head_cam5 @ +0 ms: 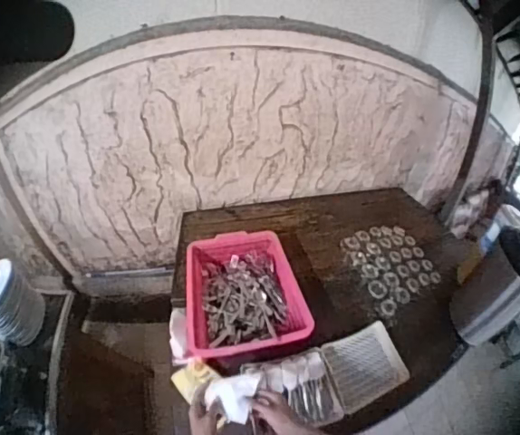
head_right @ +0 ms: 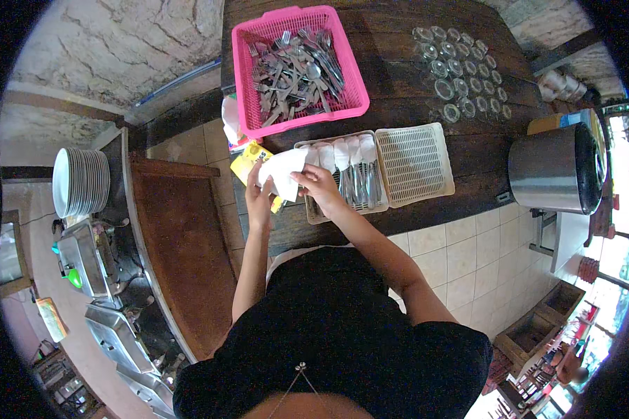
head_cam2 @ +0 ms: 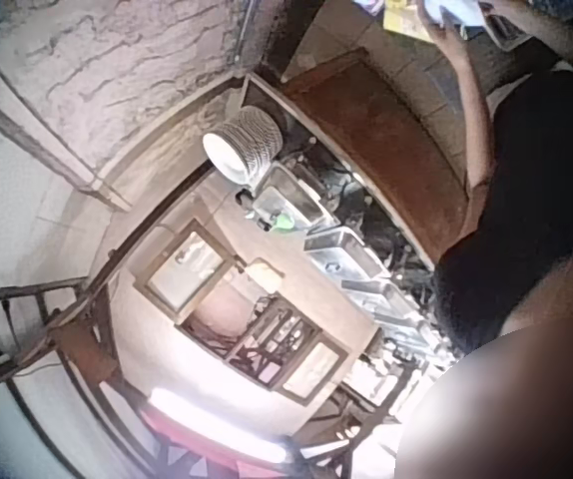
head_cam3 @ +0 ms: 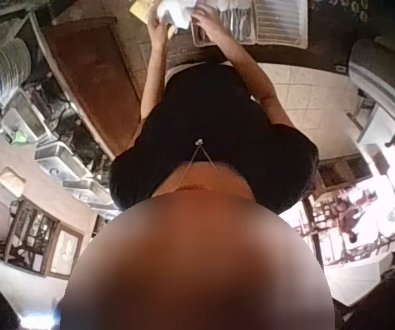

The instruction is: Sorting and wiping clean silverware into a service tray.

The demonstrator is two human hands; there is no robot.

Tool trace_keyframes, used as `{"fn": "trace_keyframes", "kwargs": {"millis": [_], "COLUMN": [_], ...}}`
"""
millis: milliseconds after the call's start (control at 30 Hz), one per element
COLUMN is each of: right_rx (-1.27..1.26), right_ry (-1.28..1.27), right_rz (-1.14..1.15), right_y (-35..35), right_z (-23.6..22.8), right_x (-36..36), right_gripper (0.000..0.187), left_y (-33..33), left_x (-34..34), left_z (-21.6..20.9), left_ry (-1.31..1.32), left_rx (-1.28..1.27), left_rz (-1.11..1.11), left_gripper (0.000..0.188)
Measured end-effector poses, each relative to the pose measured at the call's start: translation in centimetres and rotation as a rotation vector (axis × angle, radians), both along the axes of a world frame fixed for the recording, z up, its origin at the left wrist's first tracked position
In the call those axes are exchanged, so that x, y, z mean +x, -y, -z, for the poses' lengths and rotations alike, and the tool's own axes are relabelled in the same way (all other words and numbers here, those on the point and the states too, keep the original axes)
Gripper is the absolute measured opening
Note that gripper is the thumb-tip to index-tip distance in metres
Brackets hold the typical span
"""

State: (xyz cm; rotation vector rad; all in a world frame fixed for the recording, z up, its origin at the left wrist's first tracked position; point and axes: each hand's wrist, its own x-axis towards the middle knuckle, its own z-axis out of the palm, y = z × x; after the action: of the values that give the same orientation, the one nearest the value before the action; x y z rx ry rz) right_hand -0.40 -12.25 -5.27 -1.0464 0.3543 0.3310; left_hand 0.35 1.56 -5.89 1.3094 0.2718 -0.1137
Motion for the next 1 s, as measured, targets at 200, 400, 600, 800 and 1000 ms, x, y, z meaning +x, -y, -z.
{"fn": "trace_keyframes", "kwargs": {"millis": [200, 400, 600, 800, 1000], "right_rx": [-0.792, -1.044, -1.021, -0.988, -0.963], "right_ry": [0.334, 0.617, 0.670, 0.661, 0.561], "right_rz": [0.065, 0.104, -0.037, -0.156, -0.192], "right_y": [0.3, -1.1, -0.2, 0.3, 0.3], "right_z": [-0.3, -3.1, -3.4, -3.8, -3.3], "right_x": [-0.4, -0.6, -0.7, -0.8, -0.7], "right_gripper": [0.015, 0.016, 0.020, 0.017, 0.011], "left_y": [2.6, 3.7, 3.5, 2.9, 2.7], "left_x": [-1.7, -2.2, -1.9, -1.7, -2.0], "left_z": [-1.9, -3.1, -2.5, -1.5, -1.5], "left_ry": [0.173, 0.046, -0.005, 0.045, -0.092], "left_rx": [0.346, 0.108, 0.112, 0.093, 0.023], "left_rz": [-0.191, 0.136, 0.061, 0.055, 0.055], "left_gripper": [0.049, 0.037, 0.028, 0.028, 0.028]}}
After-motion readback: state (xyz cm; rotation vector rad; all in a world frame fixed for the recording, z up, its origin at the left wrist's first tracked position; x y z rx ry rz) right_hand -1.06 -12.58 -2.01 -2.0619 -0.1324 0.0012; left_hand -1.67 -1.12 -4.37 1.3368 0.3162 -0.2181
